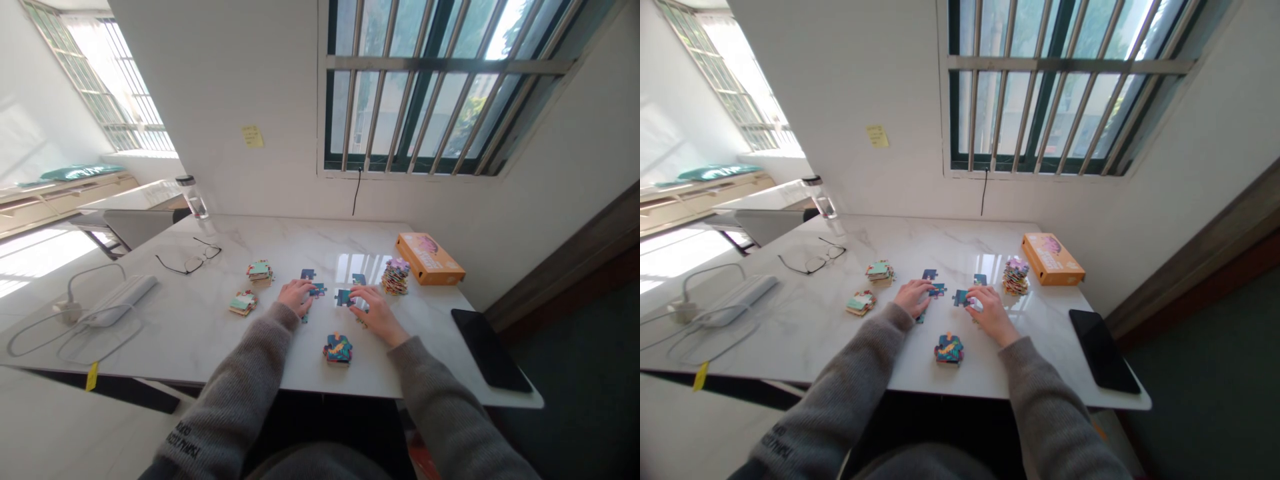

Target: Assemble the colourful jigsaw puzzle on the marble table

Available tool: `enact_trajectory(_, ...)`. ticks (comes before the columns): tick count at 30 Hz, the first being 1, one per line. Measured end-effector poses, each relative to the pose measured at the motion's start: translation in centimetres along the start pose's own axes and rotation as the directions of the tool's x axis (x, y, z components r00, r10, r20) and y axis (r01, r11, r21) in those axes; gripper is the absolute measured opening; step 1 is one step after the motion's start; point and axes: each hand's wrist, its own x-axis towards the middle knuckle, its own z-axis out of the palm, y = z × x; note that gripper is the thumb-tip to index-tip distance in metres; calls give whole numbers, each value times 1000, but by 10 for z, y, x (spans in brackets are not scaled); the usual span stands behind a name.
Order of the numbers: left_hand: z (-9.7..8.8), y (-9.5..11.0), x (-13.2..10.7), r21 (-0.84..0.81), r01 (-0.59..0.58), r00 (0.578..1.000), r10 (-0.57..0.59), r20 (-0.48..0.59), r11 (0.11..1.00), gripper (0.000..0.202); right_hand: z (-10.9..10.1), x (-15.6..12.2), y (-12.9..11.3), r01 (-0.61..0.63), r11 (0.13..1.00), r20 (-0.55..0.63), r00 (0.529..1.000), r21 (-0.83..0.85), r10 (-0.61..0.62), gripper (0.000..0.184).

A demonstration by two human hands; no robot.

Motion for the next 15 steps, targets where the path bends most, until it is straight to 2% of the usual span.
enact_trajectory(3, 2, 2, -1, 49, 14, 992, -20, 125, 999, 39, 2, -1, -2, -7, 1000, 28, 1000, -7, 7, 20)
enact_trajectory(6, 7, 4, -1, 15, -5, 987, 3, 159, 1000, 38, 5, 0, -6, -4, 1000, 44, 999, -7, 4, 21)
enact_trajectory(8, 12, 5, -1, -24, -25, 990, 28, 136, 999, 38, 8, 1, -8, 1, 1000, 59, 998, -1, -1, 21)
enact_trajectory(10, 16, 5, -1, -81, -69, 993, 76, 89, 994, 47, 12, 4, -9, 8, 1000, 72, 997, 18, -10, 21)
enact_trajectory(13, 18, 6, 0, -178, -197, 980, 200, -3, 964, 72, 15, 8, -9, 19, 998, 64, 998, 57, -23, 22)
enact_trajectory(15, 17, 7, 2, -222, -272, 962, 269, -43, 936, 69, 17, 10, -11, 20, 996, 51, 998, 83, -24, 24)
